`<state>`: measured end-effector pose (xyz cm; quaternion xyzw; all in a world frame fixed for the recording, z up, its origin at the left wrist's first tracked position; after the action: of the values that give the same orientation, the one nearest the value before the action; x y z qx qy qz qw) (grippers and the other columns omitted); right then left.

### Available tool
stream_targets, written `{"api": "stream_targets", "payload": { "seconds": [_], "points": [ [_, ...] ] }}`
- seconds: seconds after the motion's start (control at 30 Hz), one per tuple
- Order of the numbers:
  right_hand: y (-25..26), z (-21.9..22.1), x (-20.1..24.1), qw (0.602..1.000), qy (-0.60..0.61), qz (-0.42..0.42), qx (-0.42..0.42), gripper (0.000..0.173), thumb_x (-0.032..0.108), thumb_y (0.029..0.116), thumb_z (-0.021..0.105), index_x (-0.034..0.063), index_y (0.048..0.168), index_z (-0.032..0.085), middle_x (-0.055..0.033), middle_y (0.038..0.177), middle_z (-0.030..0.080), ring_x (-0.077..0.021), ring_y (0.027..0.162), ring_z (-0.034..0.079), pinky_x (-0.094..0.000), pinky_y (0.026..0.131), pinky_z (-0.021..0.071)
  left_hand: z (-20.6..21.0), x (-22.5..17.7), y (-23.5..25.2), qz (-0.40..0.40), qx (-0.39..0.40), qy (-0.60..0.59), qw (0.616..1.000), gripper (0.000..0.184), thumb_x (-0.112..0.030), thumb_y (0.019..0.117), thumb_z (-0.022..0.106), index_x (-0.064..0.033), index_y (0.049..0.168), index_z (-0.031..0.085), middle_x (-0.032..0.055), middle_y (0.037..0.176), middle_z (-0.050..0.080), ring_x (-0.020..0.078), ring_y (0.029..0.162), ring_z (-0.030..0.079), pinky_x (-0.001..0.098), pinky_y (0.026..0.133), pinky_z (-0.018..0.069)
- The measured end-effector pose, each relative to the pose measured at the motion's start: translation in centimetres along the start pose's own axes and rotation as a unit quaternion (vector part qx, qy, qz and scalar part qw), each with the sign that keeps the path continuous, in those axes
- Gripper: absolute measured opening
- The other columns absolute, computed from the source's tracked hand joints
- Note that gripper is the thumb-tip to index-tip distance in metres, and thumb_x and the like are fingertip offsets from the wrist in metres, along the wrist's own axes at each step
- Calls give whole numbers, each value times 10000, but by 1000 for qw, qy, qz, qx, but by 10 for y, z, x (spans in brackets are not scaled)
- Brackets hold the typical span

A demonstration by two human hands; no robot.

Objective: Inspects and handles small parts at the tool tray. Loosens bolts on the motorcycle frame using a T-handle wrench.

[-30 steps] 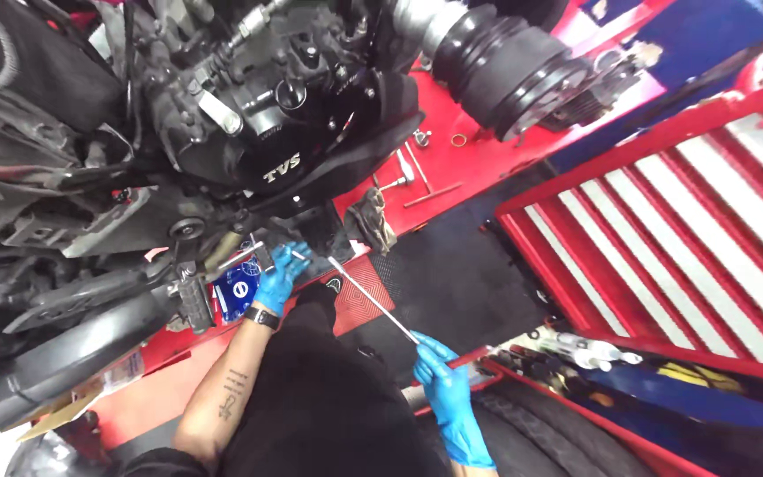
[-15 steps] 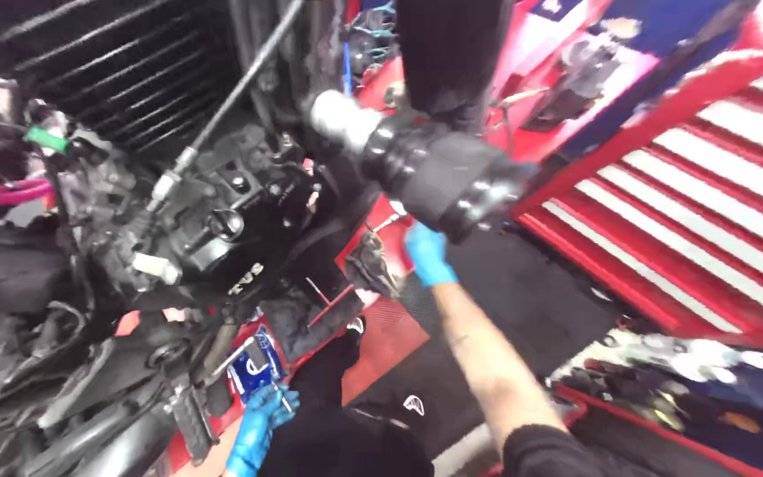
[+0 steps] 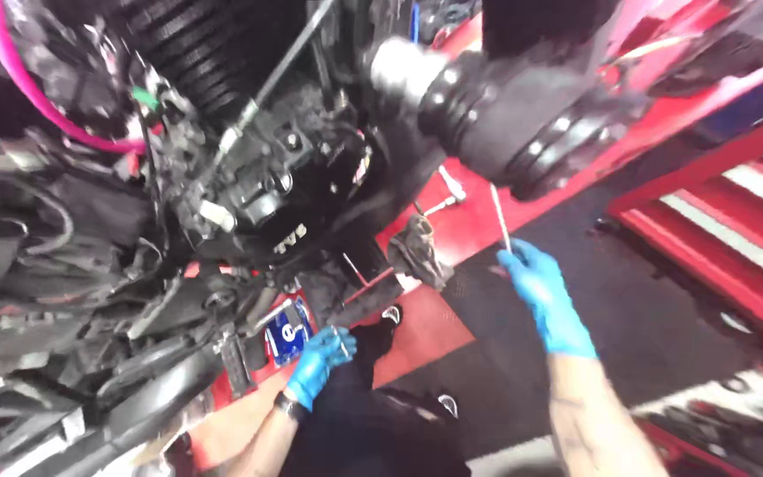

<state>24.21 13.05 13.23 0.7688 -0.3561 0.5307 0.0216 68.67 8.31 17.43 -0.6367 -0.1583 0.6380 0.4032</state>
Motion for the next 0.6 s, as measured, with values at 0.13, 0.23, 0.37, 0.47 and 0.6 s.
{"api": "stream_targets", "payload": {
  "seconds": [0.13,0.23,0.37,0.47,0.6],
  "points": [
    [-174,29,-24,875,453,-60,161,1117,902,710,592,142,1517,453,79,881,654,-59,694,599,-226,619,525,23,-10,29,62,4,-49,997,323,-57,1078,396,46,1364,503,125,1167,708,196,1000,719,355,898,603],
    [-273,41,-22,839,510,-41,186,927,638,774,786,190,1517,460,84,833,650,-28,642,592,-197,585,523,36,-23,32,82,-29,-71,994,293,-80,1094,383,39,1326,517,113,1117,703,177,963,719,321,871,607],
    [-334,52,-38,891,439,-48,108,396,118,944,595,86,1330,675,68,670,594,-13,513,482,-189,484,452,56,-43,18,112,-38,-69,991,262,-103,1100,383,9,1272,545,113,1057,715,193,904,728,333,829,619],
    [-341,63,-50,885,447,-36,123,370,83,956,533,59,1282,706,70,602,532,-14,465,411,-191,436,377,72,-52,7,129,-19,-52,990,265,-103,1099,371,10,1269,540,124,1059,725,207,920,737,346,837,620],
    [-340,56,-51,868,478,-33,128,380,58,955,507,44,1280,702,68,571,485,-20,448,379,-192,425,346,87,-54,-8,139,-2,-22,990,255,-93,1101,387,40,1259,537,141,1071,727,219,938,738,353,843,622]
  ]
}}
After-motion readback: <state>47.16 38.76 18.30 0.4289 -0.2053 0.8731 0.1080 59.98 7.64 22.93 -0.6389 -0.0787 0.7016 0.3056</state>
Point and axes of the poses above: each hand's wrist, its own y-axis towards the middle knuckle, its own z-axis out of the palm, x = y × z, the point moved 8 cm from there along y, towards the middle knuckle
